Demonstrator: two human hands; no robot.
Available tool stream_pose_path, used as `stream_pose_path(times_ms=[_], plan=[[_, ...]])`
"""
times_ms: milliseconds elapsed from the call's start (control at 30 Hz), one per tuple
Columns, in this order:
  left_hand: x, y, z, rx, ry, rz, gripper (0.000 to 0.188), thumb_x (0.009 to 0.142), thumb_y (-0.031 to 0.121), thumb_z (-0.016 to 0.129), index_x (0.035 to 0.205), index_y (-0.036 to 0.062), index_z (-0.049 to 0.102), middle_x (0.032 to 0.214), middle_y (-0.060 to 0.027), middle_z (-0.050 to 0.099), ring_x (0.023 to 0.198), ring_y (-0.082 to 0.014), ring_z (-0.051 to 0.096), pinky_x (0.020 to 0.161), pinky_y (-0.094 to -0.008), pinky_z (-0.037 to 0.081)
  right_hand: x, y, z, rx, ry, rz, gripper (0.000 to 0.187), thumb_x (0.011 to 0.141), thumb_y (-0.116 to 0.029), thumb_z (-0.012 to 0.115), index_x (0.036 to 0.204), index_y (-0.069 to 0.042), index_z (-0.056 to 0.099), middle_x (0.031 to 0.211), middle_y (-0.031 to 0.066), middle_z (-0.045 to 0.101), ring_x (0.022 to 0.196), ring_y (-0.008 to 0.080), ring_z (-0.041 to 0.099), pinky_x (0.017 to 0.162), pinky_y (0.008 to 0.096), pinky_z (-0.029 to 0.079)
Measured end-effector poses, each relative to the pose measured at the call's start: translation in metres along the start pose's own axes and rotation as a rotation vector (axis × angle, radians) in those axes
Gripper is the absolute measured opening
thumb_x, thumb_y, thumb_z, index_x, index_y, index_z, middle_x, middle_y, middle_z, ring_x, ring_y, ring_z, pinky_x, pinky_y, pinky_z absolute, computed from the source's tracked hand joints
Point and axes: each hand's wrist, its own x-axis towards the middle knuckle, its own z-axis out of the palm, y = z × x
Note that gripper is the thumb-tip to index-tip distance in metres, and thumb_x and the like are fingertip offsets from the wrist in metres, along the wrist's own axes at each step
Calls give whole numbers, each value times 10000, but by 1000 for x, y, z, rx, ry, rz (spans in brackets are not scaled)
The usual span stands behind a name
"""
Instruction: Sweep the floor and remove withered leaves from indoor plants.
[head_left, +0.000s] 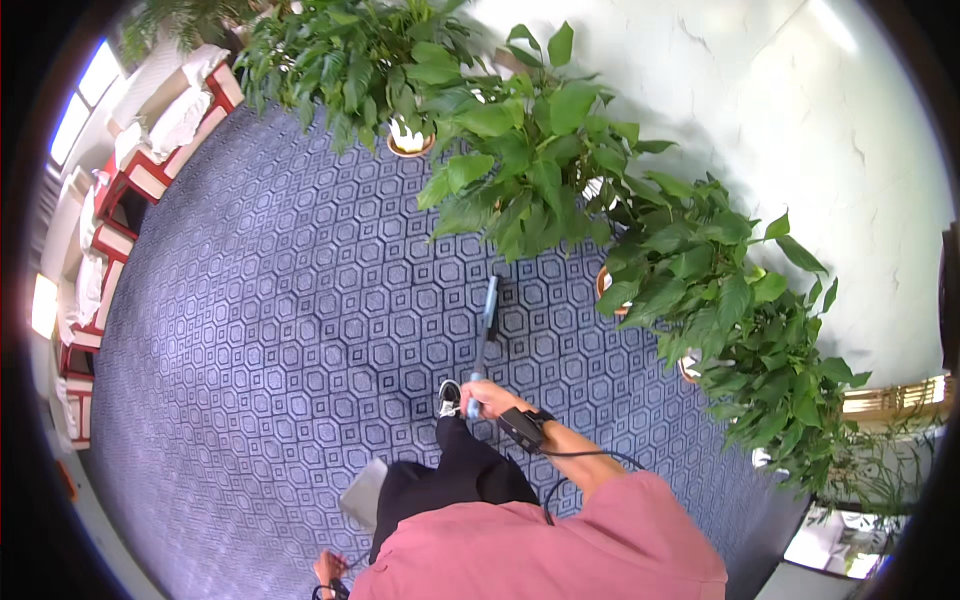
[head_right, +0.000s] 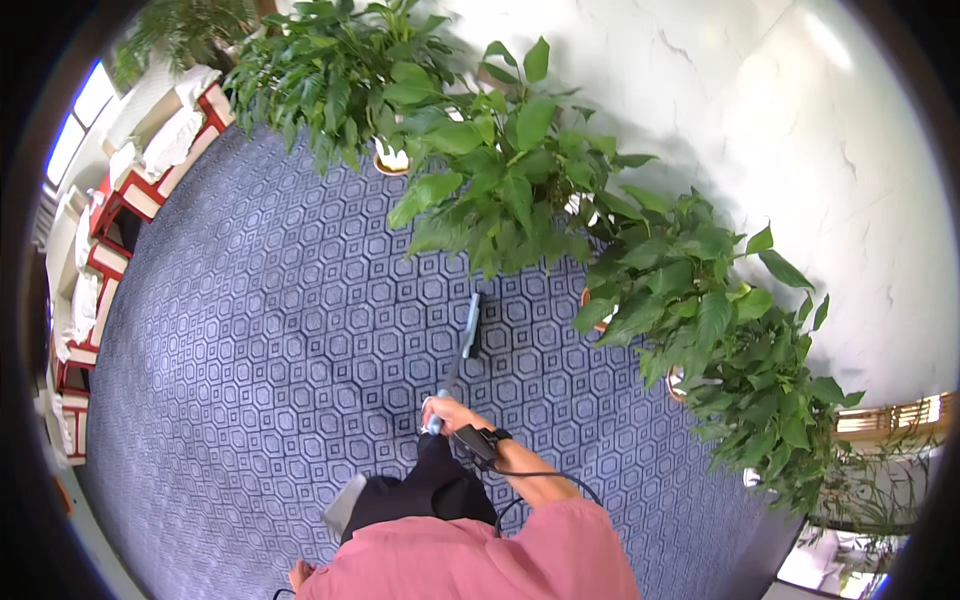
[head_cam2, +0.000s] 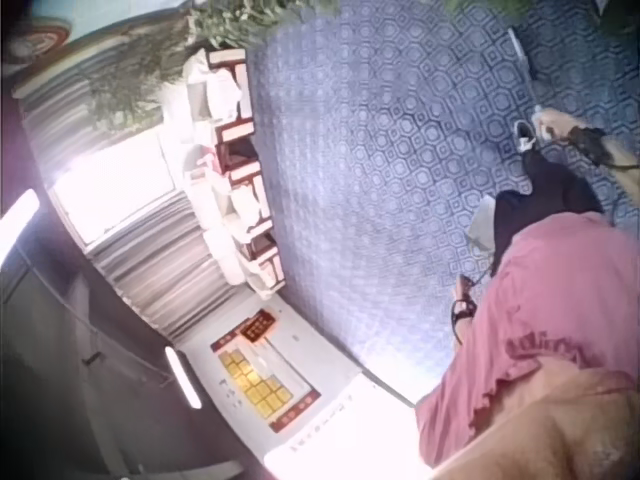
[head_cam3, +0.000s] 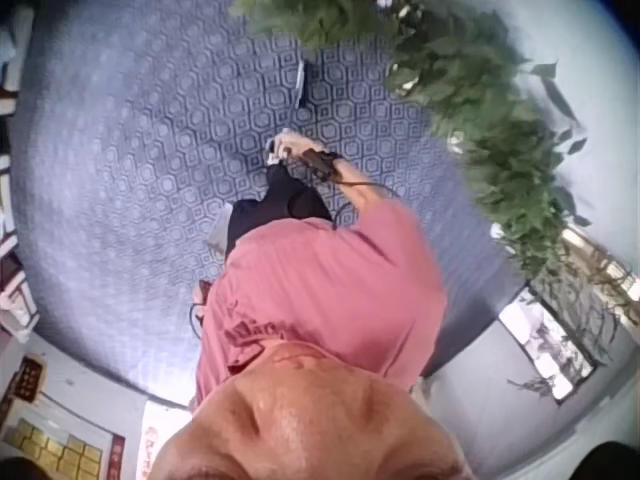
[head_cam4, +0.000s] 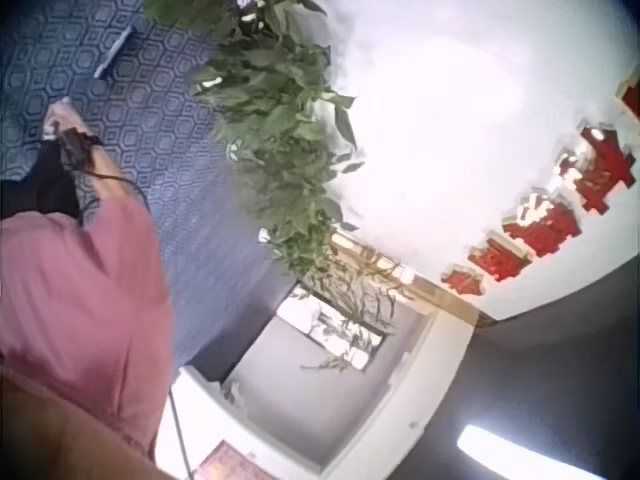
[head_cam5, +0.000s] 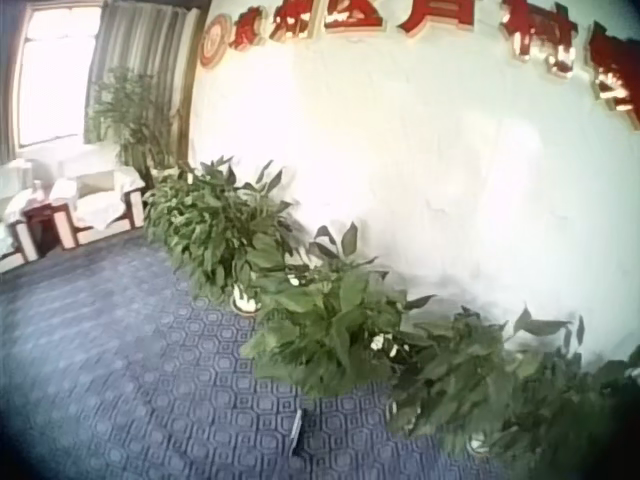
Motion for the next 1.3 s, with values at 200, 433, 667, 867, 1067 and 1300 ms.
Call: stream_pose_path(times_ms=[200, 433, 667, 867, 1067, 1300], plan=[[40, 114, 92, 280, -354, 50, 233, 766, 253, 445, 630, 64, 461, 545, -48, 451, 559, -186, 505, 495, -310, 426, 44, -37, 31, 136, -230, -1, 119, 666, -36, 451, 549, -44, 429, 504, 35, 436, 412, 129, 412, 382, 240, 327], [129, 196, 202, 640, -538, 425, 175, 687, 206, 501, 579, 94, 423, 546, -53, 484, 500, -153, 464, 409, -253, 340, 24, -95, 30, 916, -420, 127, 194, 800, -75, 389, 618, -72, 323, 550, -37, 345, 428, 21, 361, 358, 140, 312], [227, 275, 335, 1431, -606, 875, 240, 498, 88, 640, 662, 60, 466, 610, -100, 552, 579, -253, 560, 465, -325, 419, -14, -145, 63, 824, -248, 144, 125, 818, -74, 371, 710, -29, 330, 558, -45, 335, 386, -6, 328, 297, 140, 279], [264, 301, 415, 564, -433, 410, 174, 685, 157, 456, 599, 6, 455, 457, -26, 401, 417, -128, 444, 367, -258, 328, 0, -196, 110, 744, -127, 239, 239, 801, -92, 362, 573, -125, 298, 475, -83, 298, 363, 2, 336, 231, 146, 238], [211, 348, 489, 1178, -139, 593, 503, 674, 370, 541, 901, -76, 488, 934, -228, 522, 800, -290, 544, 699, -367, 448, 49, -225, 134, 837, -101, 216, 224, 813, -50, 361, 602, -82, 293, 508, -41, 317, 394, 16, 331, 338, 137, 279], [-52, 414, 594, 487, -1269, -391, 485, 826, 379, 376, 1002, -69, 437, 880, -163, 531, 754, -271, 540, 683, -372, 448, 113, -240, 138, 283, -172, -125, 216, 804, -186, 435, 641, -46, 447, 549, 41, 475, 457, 123, 468, 434, 235, 391]])
